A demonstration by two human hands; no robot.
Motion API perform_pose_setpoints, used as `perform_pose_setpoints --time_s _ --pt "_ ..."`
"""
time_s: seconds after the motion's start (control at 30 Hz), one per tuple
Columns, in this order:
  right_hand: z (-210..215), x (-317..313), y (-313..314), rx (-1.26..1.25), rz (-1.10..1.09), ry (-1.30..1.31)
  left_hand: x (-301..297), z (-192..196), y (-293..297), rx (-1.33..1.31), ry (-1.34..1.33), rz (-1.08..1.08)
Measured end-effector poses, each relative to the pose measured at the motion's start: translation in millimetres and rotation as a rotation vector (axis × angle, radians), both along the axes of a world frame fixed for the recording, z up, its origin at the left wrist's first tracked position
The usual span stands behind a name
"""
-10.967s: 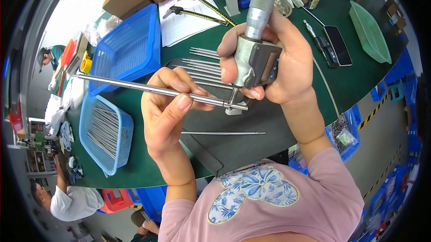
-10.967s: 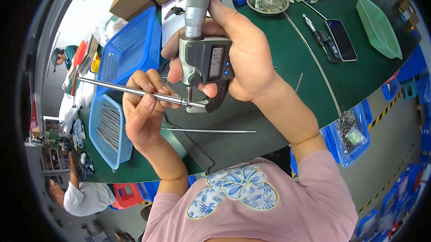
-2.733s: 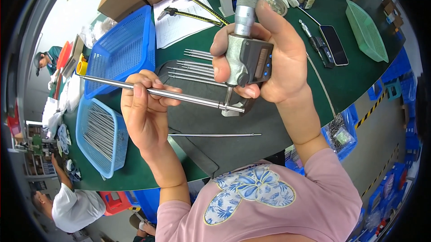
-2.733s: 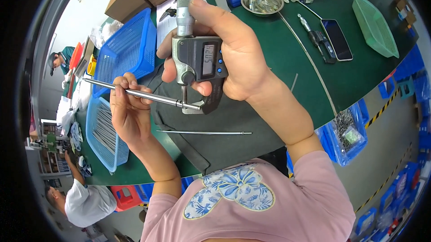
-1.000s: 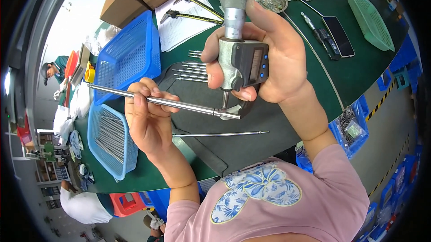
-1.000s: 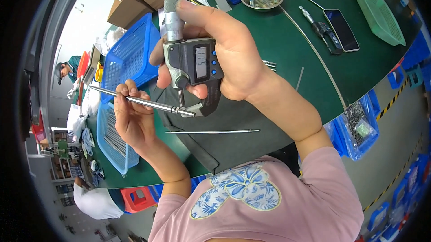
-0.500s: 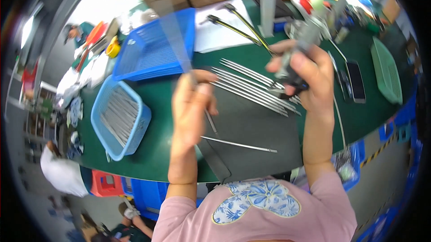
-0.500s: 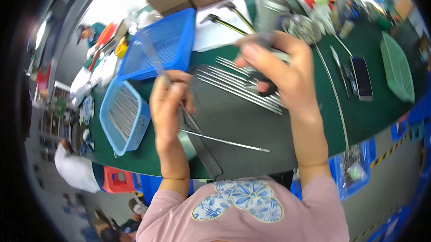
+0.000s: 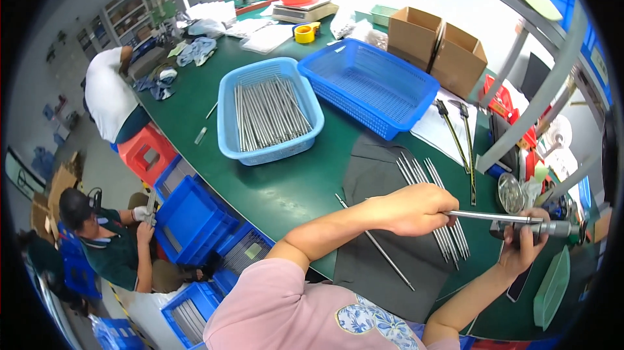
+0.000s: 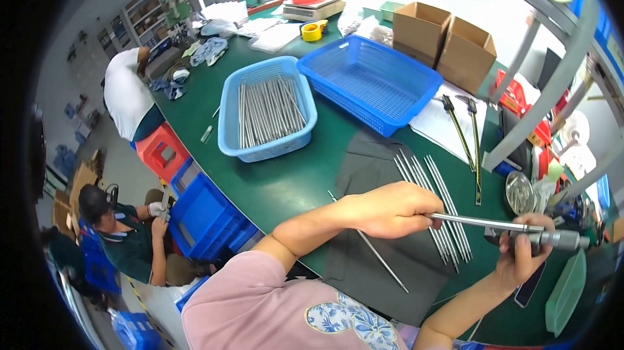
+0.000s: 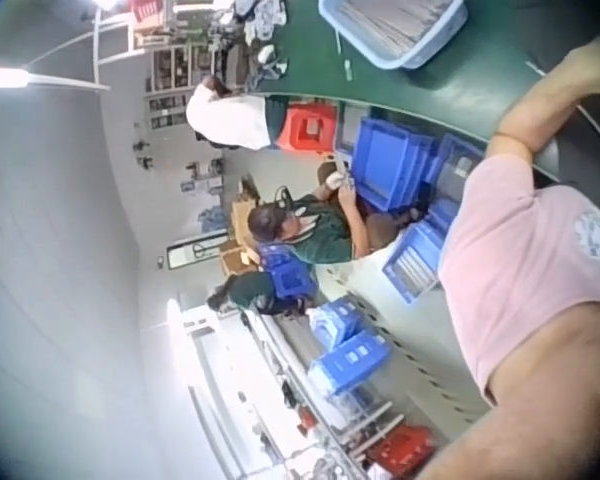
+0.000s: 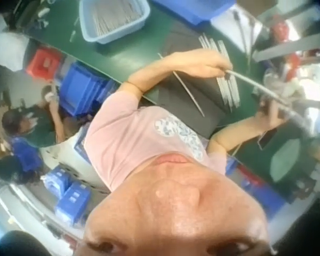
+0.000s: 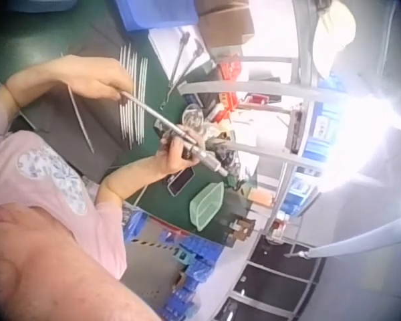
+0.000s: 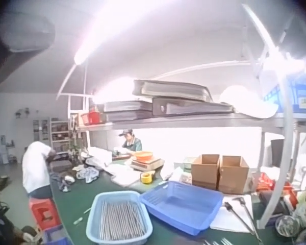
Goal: The recorder is using a digital micrometer to measure the diameter of several thin metal rods at a workbench.
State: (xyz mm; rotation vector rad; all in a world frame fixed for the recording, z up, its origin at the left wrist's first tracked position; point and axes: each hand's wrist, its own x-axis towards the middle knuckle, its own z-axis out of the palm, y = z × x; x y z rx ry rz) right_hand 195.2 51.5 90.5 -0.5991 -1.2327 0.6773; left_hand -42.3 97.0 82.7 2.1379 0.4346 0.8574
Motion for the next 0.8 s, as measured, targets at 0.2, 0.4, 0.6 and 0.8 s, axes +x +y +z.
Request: perform_pose_setpoints --time_s 0.2,0.4,0.6,0.8 --pt "-2.5 -5.6 1.7 0.013 0.064 0.065 -2.9 0.8 1.5 0.112 0.112 -0.003" --pt "-2.0 -36.9 -3.2 0.155 -0.427 -0.202 10.7 -13.7 3.3 0.511 0.011 0.547" --pt "16.8 -66.2 -13.9 0.421 -0.560 -0.768 36.1 -20.7 -10.5 -0.353 -0.091 -0.039" --pt "13.2 -74.3 -12.9 0.610 -0.301 -0.967 49.1 -36.8 -19.0 -1.407 -0.547 -0.490"
